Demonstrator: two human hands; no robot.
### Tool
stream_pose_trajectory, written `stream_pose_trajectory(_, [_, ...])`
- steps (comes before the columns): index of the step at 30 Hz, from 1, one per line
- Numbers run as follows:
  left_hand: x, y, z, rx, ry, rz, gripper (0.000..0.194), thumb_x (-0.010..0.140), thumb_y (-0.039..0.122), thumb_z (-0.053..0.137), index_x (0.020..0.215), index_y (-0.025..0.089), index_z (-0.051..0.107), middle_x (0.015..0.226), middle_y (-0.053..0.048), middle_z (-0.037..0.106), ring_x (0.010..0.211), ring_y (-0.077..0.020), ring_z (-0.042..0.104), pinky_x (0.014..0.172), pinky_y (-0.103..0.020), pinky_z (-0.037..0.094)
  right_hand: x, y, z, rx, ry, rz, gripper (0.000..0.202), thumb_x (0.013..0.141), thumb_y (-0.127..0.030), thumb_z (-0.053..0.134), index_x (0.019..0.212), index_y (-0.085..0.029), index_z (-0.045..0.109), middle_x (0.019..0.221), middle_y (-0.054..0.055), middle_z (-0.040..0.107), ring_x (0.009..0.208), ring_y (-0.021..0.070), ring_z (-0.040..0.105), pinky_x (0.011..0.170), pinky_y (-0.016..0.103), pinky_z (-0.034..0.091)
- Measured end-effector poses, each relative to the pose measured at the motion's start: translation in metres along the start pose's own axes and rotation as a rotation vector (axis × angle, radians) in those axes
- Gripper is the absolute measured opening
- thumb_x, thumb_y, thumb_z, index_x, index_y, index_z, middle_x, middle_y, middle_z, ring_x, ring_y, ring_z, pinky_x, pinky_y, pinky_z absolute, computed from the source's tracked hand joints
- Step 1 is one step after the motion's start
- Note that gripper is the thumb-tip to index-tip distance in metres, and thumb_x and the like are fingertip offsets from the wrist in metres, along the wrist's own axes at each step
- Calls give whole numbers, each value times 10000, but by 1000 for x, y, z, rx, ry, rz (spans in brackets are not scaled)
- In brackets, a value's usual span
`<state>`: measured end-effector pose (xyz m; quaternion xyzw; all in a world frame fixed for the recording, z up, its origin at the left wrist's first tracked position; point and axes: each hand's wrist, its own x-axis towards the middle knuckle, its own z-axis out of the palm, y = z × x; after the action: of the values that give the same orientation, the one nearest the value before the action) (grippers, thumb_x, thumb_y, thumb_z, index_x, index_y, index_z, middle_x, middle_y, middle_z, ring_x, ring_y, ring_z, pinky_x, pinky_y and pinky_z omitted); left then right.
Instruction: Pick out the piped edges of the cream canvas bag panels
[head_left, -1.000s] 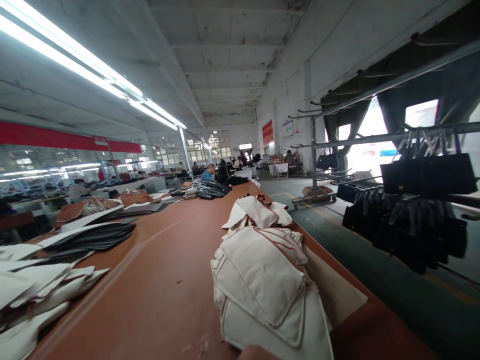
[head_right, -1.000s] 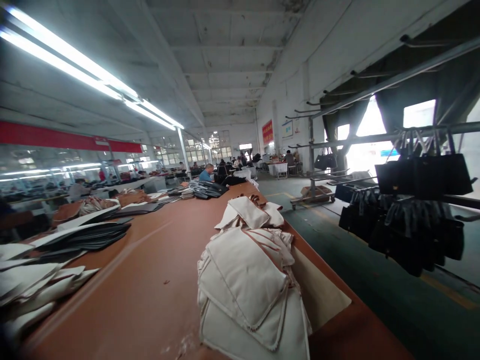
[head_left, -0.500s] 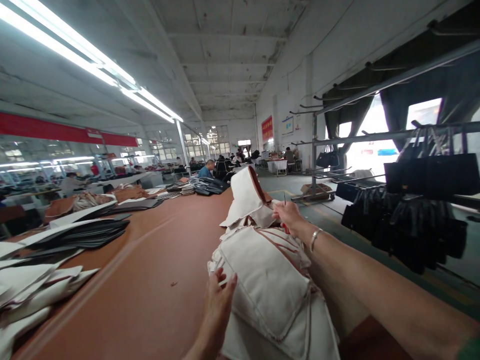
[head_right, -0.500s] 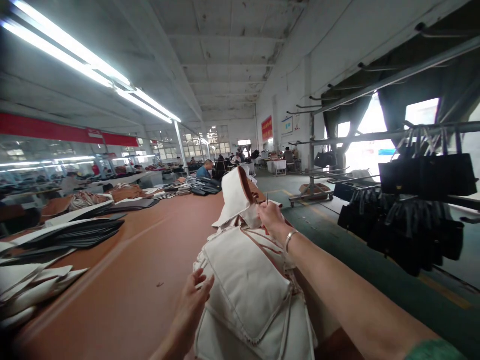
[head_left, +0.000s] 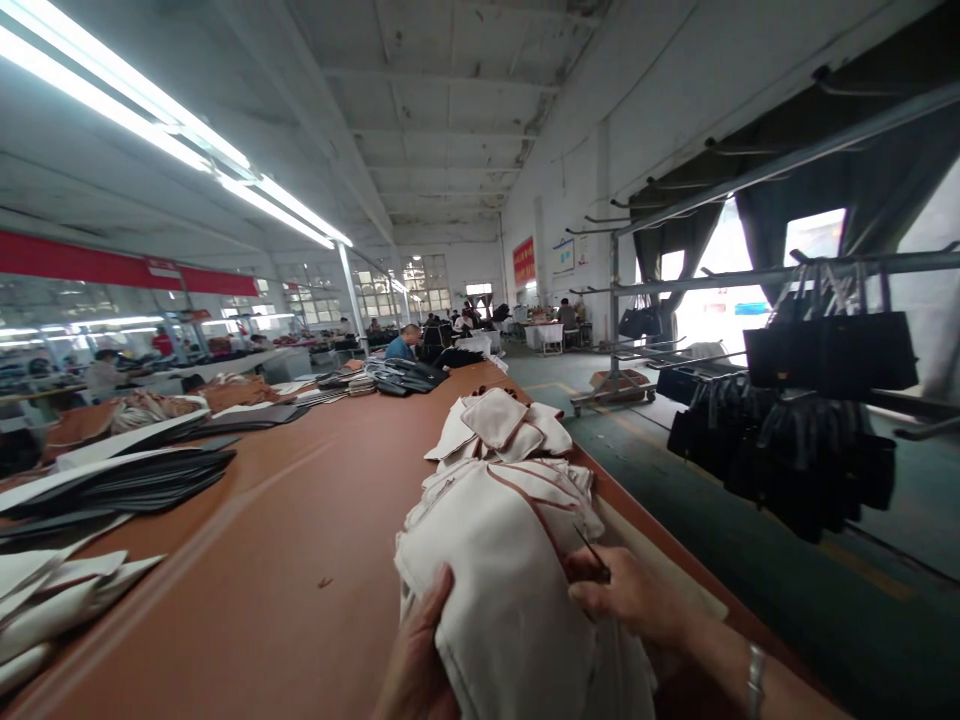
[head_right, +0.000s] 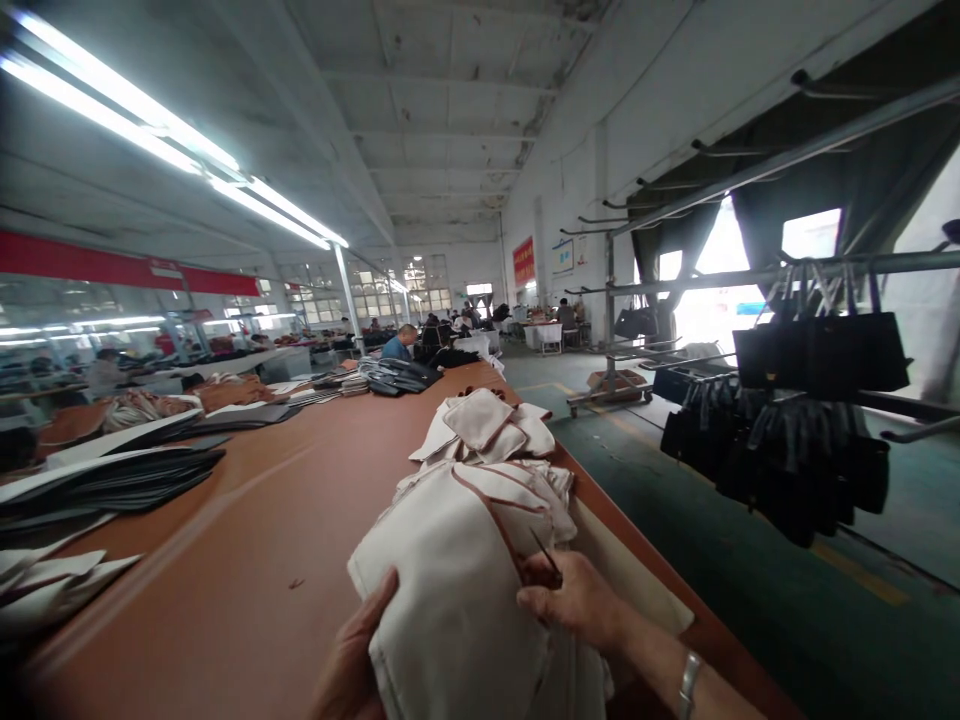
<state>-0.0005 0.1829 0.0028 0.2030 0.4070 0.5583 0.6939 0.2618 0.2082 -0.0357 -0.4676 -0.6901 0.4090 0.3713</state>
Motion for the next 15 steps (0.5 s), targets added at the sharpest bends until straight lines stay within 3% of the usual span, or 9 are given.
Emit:
stream_pose_trajectory(4, [-37,-10,-19,-157,12,-61,490,784,315,787,1229,138,684,955,-143,800,971,-394,743,871,-506,599,-29,-3,24,473,-171,82,423,657,-476,800,849,-126,661,757,37,665,654,175,605,588,252,467])
stream_pose_trajectory(7, [-43,-16,-36,-22,79,30,510,760,367,801,1195,124,691,954,-144,796,994,-400,732,890,-508,584,-46,-18,38,662,-229,102,390,629,-375,820,876,-135,637,745,4,627,622,134,548,576,220,424])
stream_pose_trajectory(10, [-33,-20,-58,436,292,292,510,739,456,777,1109,116,691,933,-139,772,1003,-396,715,933,-528,547,-56,-38,43,535,-267,21,239,720,-304,741,850,-142,623,745,-19,578,659,118,487,585,200,375])
stream_pose_trajectory(13, [-22,-25,-80,766,547,560,623,655,508,776,1126,125,638,1106,-175,696,1179,-445,595,1074,-618,398,-57,-57,45,322,-236,-85,111,778,-239,664,781,-148,601,711,-34,518,676,116,429,599,204,351])
stream_pose_trajectory(15, [-21,-36,-90,877,560,843,530,673,496,757,1073,168,643,1182,-167,649,1228,-412,548,1119,-582,351,-51,-69,46,284,-205,-112,98,770,-234,657,760,-147,613,695,-30,513,678,126,432,604,216,361])
